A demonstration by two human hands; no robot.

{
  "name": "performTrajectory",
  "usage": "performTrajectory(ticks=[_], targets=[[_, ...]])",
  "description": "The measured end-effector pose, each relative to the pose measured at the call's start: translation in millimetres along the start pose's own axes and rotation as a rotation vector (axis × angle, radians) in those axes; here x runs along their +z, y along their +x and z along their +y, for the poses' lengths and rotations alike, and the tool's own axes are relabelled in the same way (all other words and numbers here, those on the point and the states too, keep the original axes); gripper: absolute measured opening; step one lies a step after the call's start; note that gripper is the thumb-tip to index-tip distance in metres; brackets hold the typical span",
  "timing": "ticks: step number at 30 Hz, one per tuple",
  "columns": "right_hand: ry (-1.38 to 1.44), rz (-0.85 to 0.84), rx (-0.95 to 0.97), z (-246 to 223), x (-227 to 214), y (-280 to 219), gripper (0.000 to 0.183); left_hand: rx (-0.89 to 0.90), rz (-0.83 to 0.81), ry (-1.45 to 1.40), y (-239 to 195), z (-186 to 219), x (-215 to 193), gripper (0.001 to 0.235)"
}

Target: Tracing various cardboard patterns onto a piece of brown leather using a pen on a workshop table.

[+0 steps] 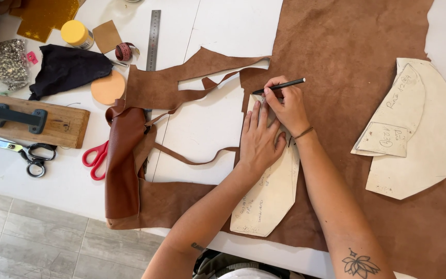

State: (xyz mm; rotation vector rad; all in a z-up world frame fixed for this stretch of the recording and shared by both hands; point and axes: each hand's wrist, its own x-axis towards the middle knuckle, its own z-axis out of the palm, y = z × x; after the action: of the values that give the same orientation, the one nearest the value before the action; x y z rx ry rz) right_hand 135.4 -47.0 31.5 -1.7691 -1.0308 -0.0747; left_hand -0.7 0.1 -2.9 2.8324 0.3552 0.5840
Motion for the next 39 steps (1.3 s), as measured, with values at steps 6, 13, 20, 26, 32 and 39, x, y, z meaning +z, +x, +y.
performTrajectory(ticks=[6,13,20,26,32,39], targets=[[-0.206,-0.086,-0.069,-0.1,-14.4,7.0,0.011,-0.005,0.005,0.030,2.6,1.2,-5.4,0.058],[-0.276,-0.149,-0.044,1.7,-49.0,1.2,0.009,0.005,-0.039,0.024,2.6,2.7,-12.6,0.062],[-0.312,-0.132,-0.004,12.1,-64.7,-11.2,0.006,0.006,-0.070,0.013,2.6,3.8,-19.0,0.061],[-0.276,-0.087,-0.003,0.1,-65.2,-15.6,0.005,0.026,-0.097,0.012,3.6,3.8,-22.9,0.061],[-0.144,-0.001,0.058,-0.2,-59.5,-28.5,0.010,0.103,-0.123,-0.006,3.3,3.0,-15.1,0.055],[-0.214,-0.025,0.003,-2.1,-59.0,-31.2,0.009,0.111,-0.152,-0.039,3.7,5.3,-35.0,0.082]])
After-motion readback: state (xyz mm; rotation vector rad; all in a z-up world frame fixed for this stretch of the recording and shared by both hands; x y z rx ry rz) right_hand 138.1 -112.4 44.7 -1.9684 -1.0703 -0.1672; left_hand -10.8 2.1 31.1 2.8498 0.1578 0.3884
